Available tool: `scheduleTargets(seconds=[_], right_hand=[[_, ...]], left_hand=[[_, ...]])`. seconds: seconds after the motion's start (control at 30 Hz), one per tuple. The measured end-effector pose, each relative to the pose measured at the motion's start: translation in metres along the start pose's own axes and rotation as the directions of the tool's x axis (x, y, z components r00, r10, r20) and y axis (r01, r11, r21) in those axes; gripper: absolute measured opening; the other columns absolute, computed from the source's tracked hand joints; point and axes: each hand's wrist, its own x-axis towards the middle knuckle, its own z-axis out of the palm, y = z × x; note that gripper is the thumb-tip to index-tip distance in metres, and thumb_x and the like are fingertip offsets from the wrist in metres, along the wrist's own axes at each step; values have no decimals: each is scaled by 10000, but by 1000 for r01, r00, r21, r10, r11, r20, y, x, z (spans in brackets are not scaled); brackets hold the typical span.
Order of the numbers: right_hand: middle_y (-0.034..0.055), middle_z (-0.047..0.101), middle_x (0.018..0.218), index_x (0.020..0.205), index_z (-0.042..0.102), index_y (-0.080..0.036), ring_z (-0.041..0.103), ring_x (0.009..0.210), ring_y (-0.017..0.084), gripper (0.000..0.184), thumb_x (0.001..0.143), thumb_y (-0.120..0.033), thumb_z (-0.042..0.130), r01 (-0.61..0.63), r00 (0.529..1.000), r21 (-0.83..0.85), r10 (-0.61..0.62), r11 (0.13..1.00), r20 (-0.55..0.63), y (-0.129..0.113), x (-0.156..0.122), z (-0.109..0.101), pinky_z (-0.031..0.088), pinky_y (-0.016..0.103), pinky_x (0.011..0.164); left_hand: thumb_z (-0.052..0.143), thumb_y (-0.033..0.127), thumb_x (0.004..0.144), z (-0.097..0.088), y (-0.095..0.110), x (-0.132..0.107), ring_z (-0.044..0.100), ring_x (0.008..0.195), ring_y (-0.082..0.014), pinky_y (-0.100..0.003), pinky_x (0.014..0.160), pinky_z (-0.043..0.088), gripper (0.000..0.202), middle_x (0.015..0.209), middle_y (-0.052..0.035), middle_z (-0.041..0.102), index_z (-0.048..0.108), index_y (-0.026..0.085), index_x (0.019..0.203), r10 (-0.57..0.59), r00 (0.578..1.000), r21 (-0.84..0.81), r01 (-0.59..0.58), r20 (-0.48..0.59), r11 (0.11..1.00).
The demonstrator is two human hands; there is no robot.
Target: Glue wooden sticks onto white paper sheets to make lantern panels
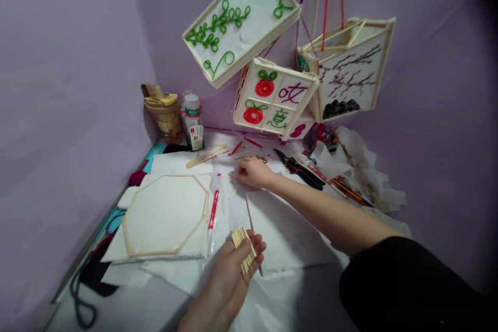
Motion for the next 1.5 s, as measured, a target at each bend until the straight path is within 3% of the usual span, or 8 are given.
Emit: scheduleTargets(seconds=[0.23, 0.4, 0.57, 0.83, 0.97, 1.07, 1.13, 1.5], right_hand=[[142, 720, 829, 740, 692, -131, 646, 835, 267, 114, 793, -153, 593, -67, 997, 59, 64, 996, 53, -17, 0, -6, 425, 335, 770], [45, 674, 704, 796, 651, -150, 581, 637, 158, 201, 880, -229, 487, -152, 984, 300, 116, 942, 134, -41, -56, -22, 424, 252, 590], [12, 651, 684, 749, 631, -169, 557, 611, 131, 125, 823, -246, 566, -245, 966, 472, 173, 847, 191, -69, -123, -7, 414, 228, 549], [30, 623, 703, 714, 634, -172, 553, 657, 162, 126, 816, -225, 583, -291, 956, 459, 267, 839, 118, -68, -140, 8, 413, 283, 606], [78, 643, 906, 922, 672, -163, 593, 871, 207, 152, 855, -281, 605, -43, 999, 467, 39, 883, 17, -56, -148, 0, 476, 350, 792], [173, 558, 1275, 1313, 524, -152, 497, 1200, 291, 633, 781, -419, 740, 253, 963, 437, -267, 863, -30, -47, -153, -1, 401, 480, 1017], [204, 467, 1403, 1434, 388, -158, 416, 1306, 309, 801, 775, -428, 755, 335, 930, 436, -366, 835, -12, -44, -154, 1, 351, 512, 1072], [186, 517, 1378, 1448, 371, -176, 488, 1280, 289, 747, 804, -274, 735, 249, 942, 492, -326, 834, 75, -44, -152, -4, 406, 497, 1066]], left_hand=[[596, 81, 901, 5, 7, -7, 723, 818, -170, -259, 737, 569, 81, 948, -127, 730, 651, 95, 958, 64, 997, -34, -62, 42, 997], [632, 70, 865, 5, 10, -2, 722, 860, -179, -278, 774, 572, 81, 935, -108, 736, 642, 111, 935, 144, 990, -71, -143, 4, 987], [717, 118, 782, 4, 4, 4, 705, 862, -168, -245, 771, 550, 178, 914, -79, 735, 668, 116, 953, 260, 962, -86, -252, 89, 964], [739, 128, 735, 3, -3, 1, 688, 922, -202, -313, 854, 539, 228, 938, -83, 734, 677, 125, 955, 258, 959, -52, -254, 118, 966], [736, 114, 733, 4, 1, -2, 685, 928, -203, -301, 837, 532, 210, 921, -75, 730, 681, 135, 936, 245, 962, -43, -241, 118, 970], [725, 111, 744, 5, 2, -5, 681, 906, -198, -274, 768, 525, 188, 924, -76, 723, 679, 135, 925, 212, 970, -32, -210, 117, 977], [726, 106, 744, 5, 1, -6, 675, 901, -185, -261, 744, 519, 219, 965, -73, 720, 681, 145, 955, 194, 974, -29, -192, 112, 981], [795, 225, 696, 1, -2, -3, 685, 863, -209, -243, 650, 482, 334, 948, -116, 723, 661, 122, 984, 160, 958, 77, -183, 239, 980]])
